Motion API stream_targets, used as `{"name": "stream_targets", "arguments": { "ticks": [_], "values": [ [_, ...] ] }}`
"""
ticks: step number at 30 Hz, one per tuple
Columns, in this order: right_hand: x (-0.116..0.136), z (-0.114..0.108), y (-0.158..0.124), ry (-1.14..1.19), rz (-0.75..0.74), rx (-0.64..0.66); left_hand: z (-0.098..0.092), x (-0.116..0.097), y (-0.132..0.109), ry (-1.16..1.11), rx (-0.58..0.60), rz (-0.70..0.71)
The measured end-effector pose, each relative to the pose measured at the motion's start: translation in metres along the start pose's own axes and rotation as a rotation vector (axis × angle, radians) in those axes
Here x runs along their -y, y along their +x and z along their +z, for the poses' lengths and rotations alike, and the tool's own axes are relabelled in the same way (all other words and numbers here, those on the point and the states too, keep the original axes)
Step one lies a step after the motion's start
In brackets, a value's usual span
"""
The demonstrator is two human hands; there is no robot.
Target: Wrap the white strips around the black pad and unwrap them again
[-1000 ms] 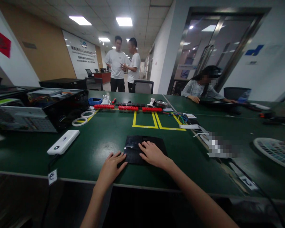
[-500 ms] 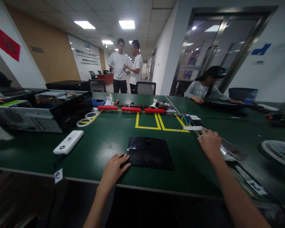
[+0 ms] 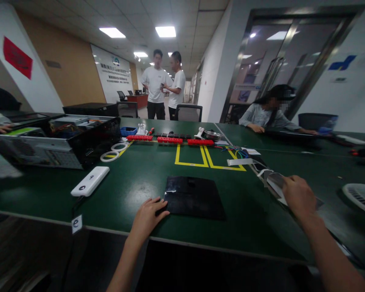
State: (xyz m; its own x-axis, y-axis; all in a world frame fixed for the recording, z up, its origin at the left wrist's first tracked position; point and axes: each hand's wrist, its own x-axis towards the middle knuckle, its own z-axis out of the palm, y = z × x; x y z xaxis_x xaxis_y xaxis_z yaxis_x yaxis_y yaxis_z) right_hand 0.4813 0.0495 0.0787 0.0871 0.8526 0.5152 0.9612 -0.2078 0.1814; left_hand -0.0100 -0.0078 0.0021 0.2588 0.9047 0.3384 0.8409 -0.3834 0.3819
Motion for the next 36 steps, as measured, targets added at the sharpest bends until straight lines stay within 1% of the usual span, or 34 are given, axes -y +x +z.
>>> {"name": "stream_targets", "arguments": {
  "ticks": [3, 6, 8, 10, 13, 15, 18, 20, 22, 25, 30, 33, 36],
  "values": [
    [0.017, -0.019, 0.002, 0.247, -0.107, -0.126, -0.001, -0.003, 0.001, 0.016, -0.013, 0.006],
    [0.042, -0.040, 0.000, 0.474, -0.259, -0.167, -0.003, -0.007, 0.002, 0.066, -0.029, 0.006],
    [0.061, -0.050, -0.003, 0.597, -0.355, -0.151, -0.004, -0.009, 0.004, 0.112, -0.032, 0.006],
    [0.084, -0.053, -0.008, 0.713, -0.454, -0.100, -0.004, -0.010, 0.005, 0.150, -0.029, 0.005],
    [0.120, -0.045, -0.018, 0.810, -0.605, -0.012, -0.005, -0.012, 0.007, 0.171, -0.033, 0.002],
    [0.142, -0.035, -0.027, 0.778, -0.693, 0.008, -0.006, -0.013, 0.008, 0.170, -0.032, -0.003],
    [0.168, -0.024, -0.039, 0.623, -0.814, 0.000, -0.009, -0.017, 0.009, 0.171, -0.017, -0.024],
    [0.179, -0.024, -0.043, 0.495, -0.896, -0.015, -0.010, -0.018, 0.010, 0.165, -0.011, -0.038],
    [0.187, -0.028, -0.045, 0.369, -0.970, -0.035, -0.010, -0.017, 0.011, 0.135, -0.001, -0.037],
    [0.194, -0.035, -0.046, 0.228, -1.038, -0.055, -0.008, -0.008, 0.011, 0.025, 0.011, -0.010],
    [0.196, -0.036, -0.049, 0.179, -1.037, -0.079, -0.005, 0.004, 0.008, -0.204, -0.056, 0.008],
    [0.196, -0.034, -0.051, 0.182, -1.027, -0.092, -0.005, 0.002, 0.005, -0.191, -0.074, 0.027],
    [0.196, -0.034, -0.053, 0.183, -1.021, -0.097, -0.005, -0.004, 0.003, -0.087, -0.021, 0.091]
  ]
}}
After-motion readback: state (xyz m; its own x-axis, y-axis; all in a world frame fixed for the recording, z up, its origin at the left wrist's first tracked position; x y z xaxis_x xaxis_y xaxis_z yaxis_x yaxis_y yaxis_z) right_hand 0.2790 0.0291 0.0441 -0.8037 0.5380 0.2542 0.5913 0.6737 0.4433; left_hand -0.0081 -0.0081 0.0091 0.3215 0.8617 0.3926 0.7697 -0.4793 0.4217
